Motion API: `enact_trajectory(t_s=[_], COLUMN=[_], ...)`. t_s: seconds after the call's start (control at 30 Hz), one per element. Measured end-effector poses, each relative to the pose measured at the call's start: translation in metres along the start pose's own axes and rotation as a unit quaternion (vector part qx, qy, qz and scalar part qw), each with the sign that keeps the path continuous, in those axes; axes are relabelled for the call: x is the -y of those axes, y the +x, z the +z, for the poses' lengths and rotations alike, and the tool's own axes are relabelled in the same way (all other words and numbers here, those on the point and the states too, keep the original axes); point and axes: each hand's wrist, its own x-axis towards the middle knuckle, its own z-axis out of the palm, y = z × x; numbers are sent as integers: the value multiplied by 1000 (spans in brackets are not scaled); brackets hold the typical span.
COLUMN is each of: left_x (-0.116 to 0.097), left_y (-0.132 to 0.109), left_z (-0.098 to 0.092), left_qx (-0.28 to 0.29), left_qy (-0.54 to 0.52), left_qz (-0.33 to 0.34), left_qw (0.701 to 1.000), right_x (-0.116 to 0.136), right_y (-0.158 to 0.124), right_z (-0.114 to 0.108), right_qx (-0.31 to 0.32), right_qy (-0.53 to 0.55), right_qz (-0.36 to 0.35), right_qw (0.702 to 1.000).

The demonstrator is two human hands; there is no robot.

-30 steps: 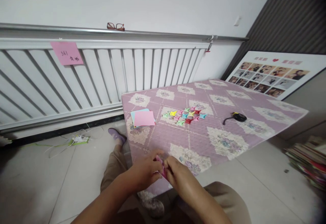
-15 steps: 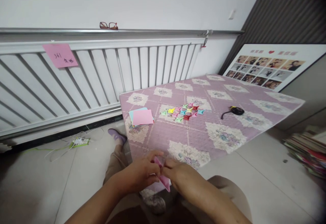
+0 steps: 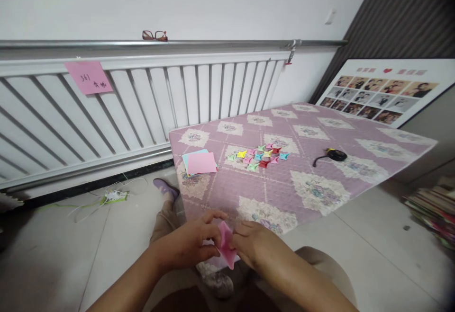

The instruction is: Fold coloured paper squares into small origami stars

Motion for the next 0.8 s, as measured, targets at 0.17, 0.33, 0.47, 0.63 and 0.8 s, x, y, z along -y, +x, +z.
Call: enact_trajectory(t_s=[0.17, 0.33, 0.47, 0.63, 0.8], left_x=[2, 9, 19, 27, 19], left_y=[2, 4, 2, -1, 1], left_z=[8, 9, 9, 14, 14], left_qx=[-17, -24, -15, -29, -63], left_qy=[13, -45, -142, -252, -250], left_qz=[-17, -59, -102, -89, -40], left_qw=[1000, 997, 984, 963, 965], right_x=[6, 2, 0, 2, 1], right_y=[-4, -7, -8, -7, -8], right_z=[-8, -12, -13, -14, -13], right_qx=[17, -13, -7, -18, -26], right_qy=[24, 83, 158, 198, 195], right_qz=[23, 8, 11, 30, 33], right_qw=[999, 996, 987, 980, 980])
